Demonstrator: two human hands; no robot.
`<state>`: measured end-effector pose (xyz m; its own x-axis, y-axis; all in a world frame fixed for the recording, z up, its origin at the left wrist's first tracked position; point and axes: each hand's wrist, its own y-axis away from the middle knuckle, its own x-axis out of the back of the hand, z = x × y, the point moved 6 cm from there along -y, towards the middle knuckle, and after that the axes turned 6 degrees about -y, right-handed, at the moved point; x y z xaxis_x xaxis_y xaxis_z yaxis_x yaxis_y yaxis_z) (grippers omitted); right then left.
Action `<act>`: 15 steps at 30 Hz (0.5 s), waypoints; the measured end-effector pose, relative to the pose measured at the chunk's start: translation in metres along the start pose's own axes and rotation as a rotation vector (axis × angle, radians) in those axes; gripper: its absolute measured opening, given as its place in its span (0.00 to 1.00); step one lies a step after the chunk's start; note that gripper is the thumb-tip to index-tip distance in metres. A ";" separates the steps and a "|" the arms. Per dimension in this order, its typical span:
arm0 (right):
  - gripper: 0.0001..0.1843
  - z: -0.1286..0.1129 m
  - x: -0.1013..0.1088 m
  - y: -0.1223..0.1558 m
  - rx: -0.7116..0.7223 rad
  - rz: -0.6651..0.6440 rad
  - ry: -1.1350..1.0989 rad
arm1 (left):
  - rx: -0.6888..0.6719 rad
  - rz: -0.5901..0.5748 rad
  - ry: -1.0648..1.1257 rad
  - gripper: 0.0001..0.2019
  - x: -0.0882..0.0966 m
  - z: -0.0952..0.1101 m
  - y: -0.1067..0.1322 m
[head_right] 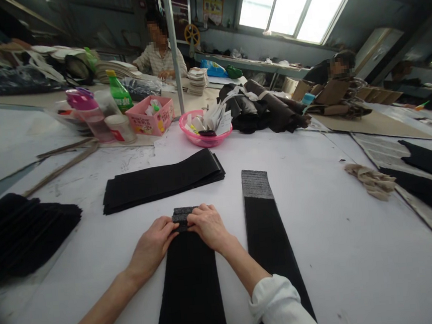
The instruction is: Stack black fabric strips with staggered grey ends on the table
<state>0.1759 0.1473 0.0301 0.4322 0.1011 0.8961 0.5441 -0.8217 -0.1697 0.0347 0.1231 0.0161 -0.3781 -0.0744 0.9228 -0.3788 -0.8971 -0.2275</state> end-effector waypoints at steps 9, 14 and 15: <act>0.07 -0.003 -0.004 0.005 0.060 0.026 0.079 | -0.100 0.086 -0.164 0.07 -0.005 0.007 0.006; 0.08 -0.003 -0.004 0.007 0.067 0.050 0.044 | -0.138 0.102 -0.210 0.07 -0.003 0.011 0.006; 0.08 -0.003 -0.004 0.007 0.072 0.051 0.042 | -0.141 0.106 -0.215 0.07 -0.003 0.010 0.006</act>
<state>0.1760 0.1393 0.0263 0.4309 0.0348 0.9017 0.5730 -0.7825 -0.2436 0.0423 0.1133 0.0153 -0.2402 -0.2689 0.9327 -0.4661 -0.8109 -0.3538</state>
